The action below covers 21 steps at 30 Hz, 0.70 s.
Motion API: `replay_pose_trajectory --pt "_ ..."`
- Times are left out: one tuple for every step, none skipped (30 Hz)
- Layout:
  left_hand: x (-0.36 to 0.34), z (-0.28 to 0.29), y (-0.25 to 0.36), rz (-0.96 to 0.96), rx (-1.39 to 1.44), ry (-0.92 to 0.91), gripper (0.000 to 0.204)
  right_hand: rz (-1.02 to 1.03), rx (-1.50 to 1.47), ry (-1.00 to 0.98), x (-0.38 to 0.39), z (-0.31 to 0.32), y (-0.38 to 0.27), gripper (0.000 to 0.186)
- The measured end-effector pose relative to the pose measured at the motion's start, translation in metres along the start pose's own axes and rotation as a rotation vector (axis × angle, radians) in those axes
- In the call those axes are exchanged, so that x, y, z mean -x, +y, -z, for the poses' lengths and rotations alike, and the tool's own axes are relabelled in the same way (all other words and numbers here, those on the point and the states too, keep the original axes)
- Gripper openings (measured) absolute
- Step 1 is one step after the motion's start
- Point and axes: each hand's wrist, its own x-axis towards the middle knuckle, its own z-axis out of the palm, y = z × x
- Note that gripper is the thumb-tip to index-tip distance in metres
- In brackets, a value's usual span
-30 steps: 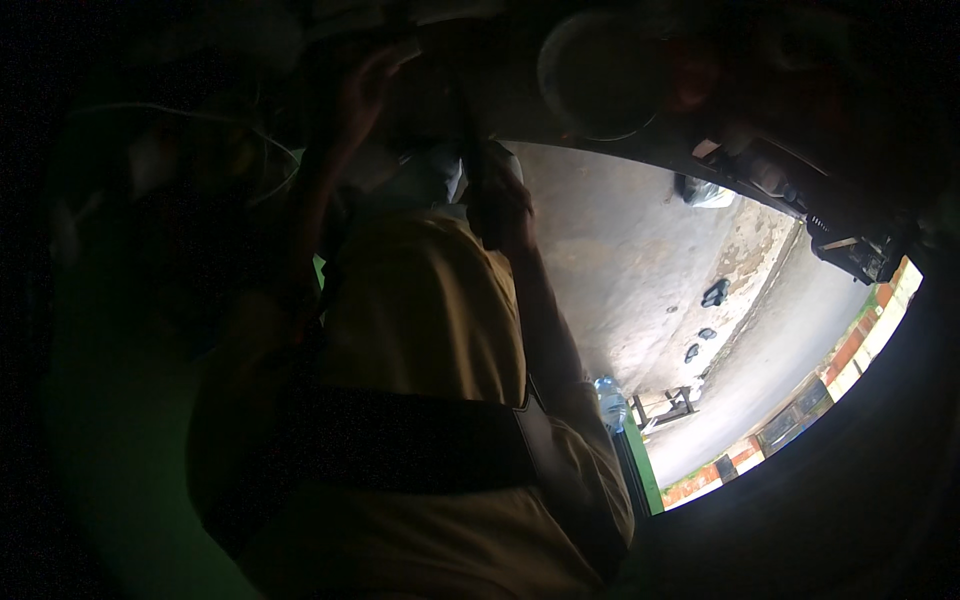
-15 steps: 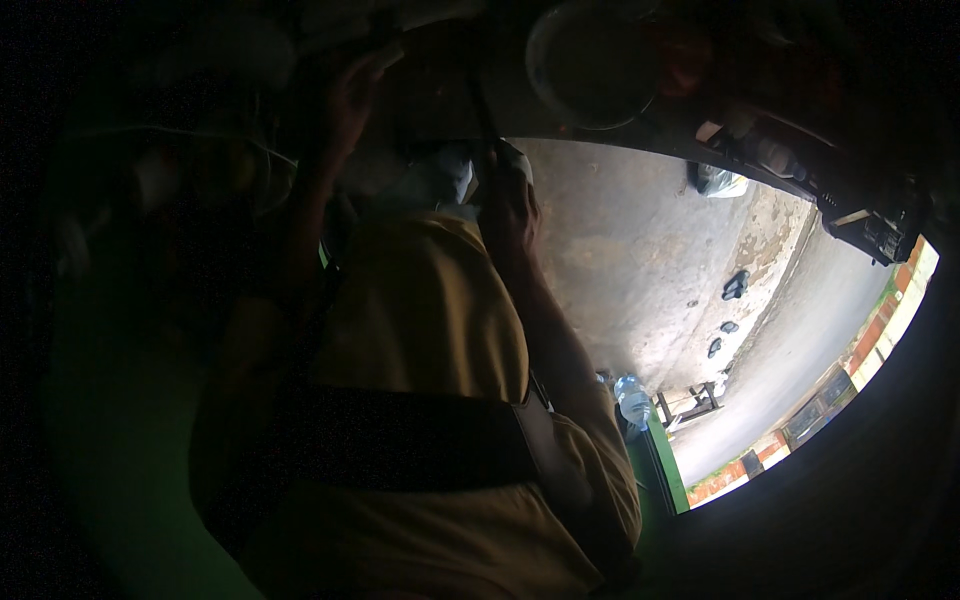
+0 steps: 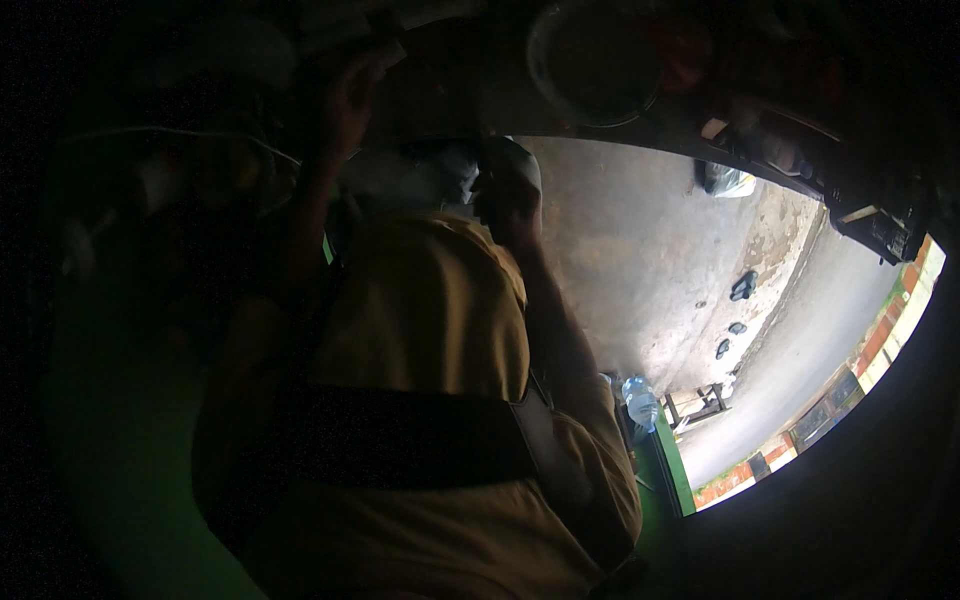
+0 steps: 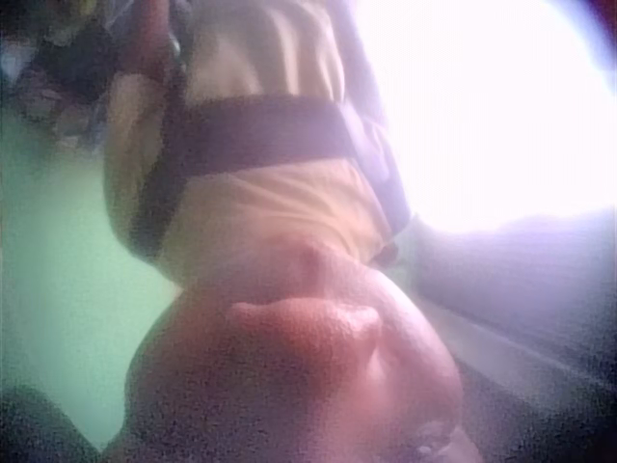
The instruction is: The person uses a knife to cut small rectangular wooden blocks on a workbench. They repeatedly pick up a block, slice it, and place the pieces back on the bench. The task continues with multiple blocks handled one at a time.
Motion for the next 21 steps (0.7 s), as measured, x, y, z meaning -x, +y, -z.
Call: replay_pose_trajectory --pt "-0.002 0.013 0.015 -0.031 -0.053 -0.001 0.031 0.042 0.221 0.066 0.007 0.0 0.006 0.042" --pt "-0.002 0.022 0.023 -0.062 -0.107 -0.002 0.032 0.126 0.281 0.04 0.006 -0.001 0.011 0.042" --pt "-0.003 0.019 0.02 -0.062 -0.069 -0.014 0.032 0.204 0.334 0.044 0.012 -0.005 0.014 0.041" --pt "0.0 0.01 0.012 -0.046 -0.038 -0.011 0.032 0.286 0.398 0.028 0.013 -0.009 0.005 0.041" --pt "0.003 0.004 0.004 -0.027 -0.003 -0.012 0.032 0.168 0.402 -0.021 0.011 -0.015 -0.004 0.045" --pt "0.004 -0.001 -0.001 -0.012 0.034 -0.013 0.032 0.129 0.384 -0.056 0.007 -0.018 -0.011 0.045" --pt "0.005 -0.005 -0.006 0.005 0.074 -0.017 0.032 0.091 0.367 -0.09 0.001 -0.021 -0.015 0.045" --pt "0.007 -0.01 -0.01 0.012 0.088 -0.019 0.032 0.053 0.348 -0.122 -0.002 -0.021 -0.017 0.045" --pt "0.006 -0.011 -0.011 0.017 0.1 -0.018 0.032 0.076 0.336 -0.068 0.0 -0.02 -0.016 0.045" --pt "0.005 -0.013 -0.012 0.014 0.086 -0.014 0.031 0.117 0.394 0.007 0.002 -0.018 -0.014 0.044" --pt "0.009 -0.007 -0.007 0.02 0.058 -0.009 0.031 0.154 0.456 0.065 0.006 -0.018 -0.027 0.043" --pt "0.01 -0.002 -0.003 0.025 0.028 0.002 0.031 0.055 0.416 0.112 0.011 -0.019 -0.04 0.04" --pt "0.012 0.004 0.001 0.023 -0.009 0.01 0.031 -0.038 0.372 0.16 0.015 -0.02 -0.054 0.037" --pt "0.004 0.004 0.007 -0.024 -0.021 -0.011 0.031 -0.003 0.191 0.154 0.019 -0.024 -0.05 0.036" --pt "0.004 0.002 0.006 -0.004 0.031 -0.023 0.031 0.037 0.023 0.119 0.015 -0.026 -0.046 0.035" --pt "0.004 -0.001 0.003 0.016 0.082 -0.035 0.031 0.079 -0.144 0.082 0.01 -0.026 -0.041 0.034" --pt "0.005 -0.004 0.0 0.034 0.133 -0.048 0.03 0.048 -0.256 0.028 -0.001 -0.025 -0.028 0.034" --pt "0.011 -0.003 -0.001 0.03 0.181 -0.002 0.03 0.01 -0.353 -0.059 -0.019 -0.02 -0.009 0.035" --pt "0.009 -0.007 -0.001 -0.009 0.248 0.02 0.03 -0.013 -0.465 -0.106 -0.027 -0.017 0.01 0.035" --pt "0.005 -0.014 -0.001 -0.062 0.323 0.034 0.03 0.024 -0.496 -0.061 -0.025 -0.019 0.031 0.033" --pt "0.017 -0.021 -0.006 0.002 0.397 0.051 0.03 0.043 -0.505 -0.052 -0.024 -0.021 0.051 0.031"
